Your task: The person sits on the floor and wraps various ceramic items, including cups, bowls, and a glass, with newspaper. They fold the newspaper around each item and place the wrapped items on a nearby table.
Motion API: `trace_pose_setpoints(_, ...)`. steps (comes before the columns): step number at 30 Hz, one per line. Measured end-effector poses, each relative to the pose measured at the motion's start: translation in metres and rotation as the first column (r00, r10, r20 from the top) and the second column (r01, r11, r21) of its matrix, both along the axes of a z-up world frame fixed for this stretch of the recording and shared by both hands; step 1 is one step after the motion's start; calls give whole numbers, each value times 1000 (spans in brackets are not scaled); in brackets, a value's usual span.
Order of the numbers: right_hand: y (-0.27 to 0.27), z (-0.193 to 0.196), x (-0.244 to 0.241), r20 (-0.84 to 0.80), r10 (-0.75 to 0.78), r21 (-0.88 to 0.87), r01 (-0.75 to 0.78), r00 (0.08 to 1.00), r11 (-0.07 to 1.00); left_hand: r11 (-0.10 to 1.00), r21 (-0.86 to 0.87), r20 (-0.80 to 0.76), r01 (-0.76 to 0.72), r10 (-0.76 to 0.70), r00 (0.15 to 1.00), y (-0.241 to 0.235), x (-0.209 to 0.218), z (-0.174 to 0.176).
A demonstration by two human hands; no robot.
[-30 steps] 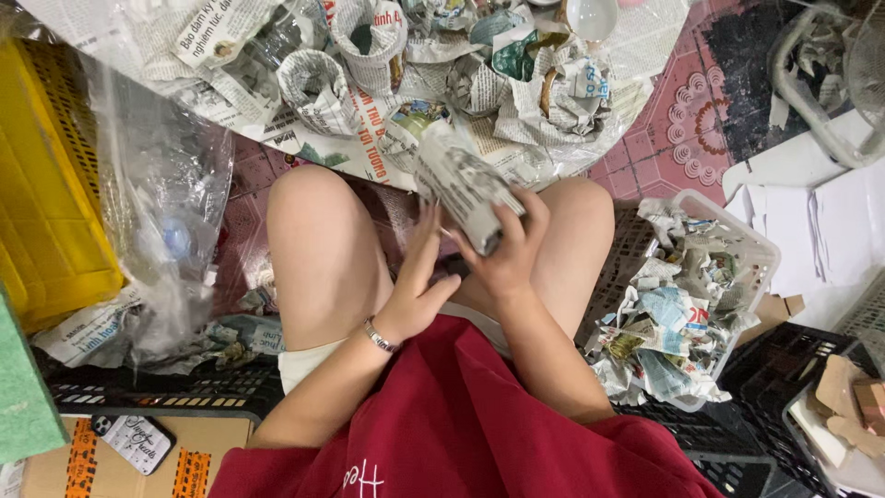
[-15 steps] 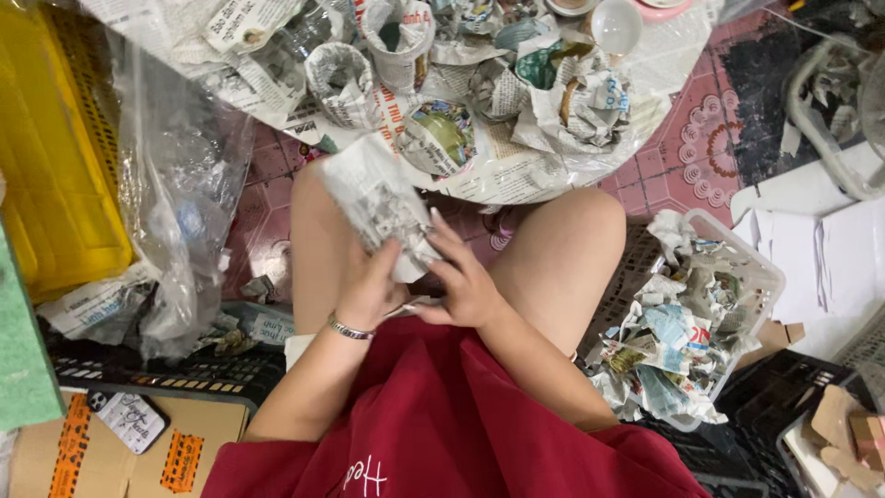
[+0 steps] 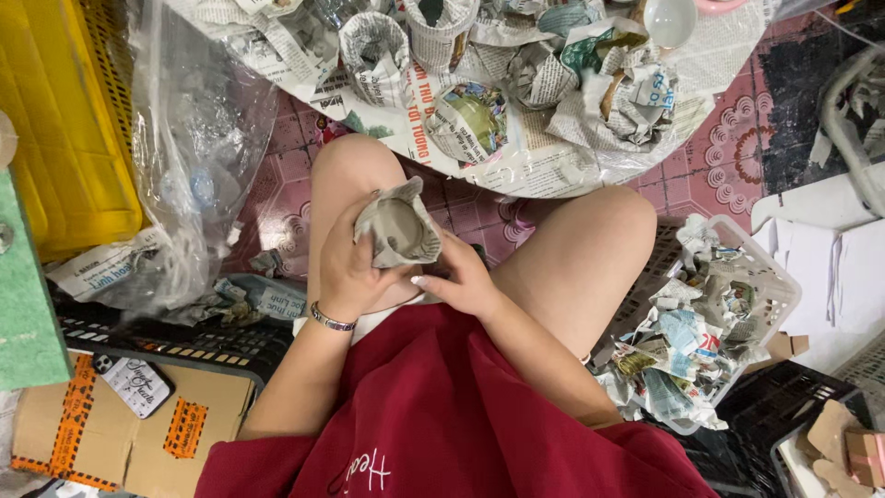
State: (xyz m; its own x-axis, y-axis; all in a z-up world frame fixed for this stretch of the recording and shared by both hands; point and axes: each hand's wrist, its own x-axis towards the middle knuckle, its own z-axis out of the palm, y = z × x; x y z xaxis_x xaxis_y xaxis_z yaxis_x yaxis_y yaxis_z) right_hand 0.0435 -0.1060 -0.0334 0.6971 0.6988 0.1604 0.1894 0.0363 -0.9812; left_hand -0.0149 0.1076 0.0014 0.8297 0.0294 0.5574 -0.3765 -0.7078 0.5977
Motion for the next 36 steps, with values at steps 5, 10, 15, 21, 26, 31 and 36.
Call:
trace_pose_setpoints(5,-7,-16,-4,-9,3,-48,-3,1000,999,999,-45,-108,-16,11,994,-1,1,10)
trace_pose_setpoints(10,-6,-8,1,-113,-23,-201,0,993,980,999,-19,-97,27,-29,995,2,4,18)
trace_pose_setpoints(15,12,27,32,-287,149,169,-104,946,980,999,23,-116,42,-39,992,4,4,14)
trace_pose_setpoints(21,29,46,72,-259,342,127,-319,903,939,1000,4,-139,11,-11,990,2,2,11)
trace_pose_setpoints(26,30,33,68,-230,371,320,-291,900,902,999,49,-171,7,1,985,2,3,8)
trace_pose_setpoints(31,28,24,62,-241,265,272,-198,933,942,999,34,-111,35,-31,993,-1,4,0)
trace_pose_setpoints(36,33,27,48,-379,148,223,-65,914,973,998,-45,-63,54,-57,996,-1,4,-4)
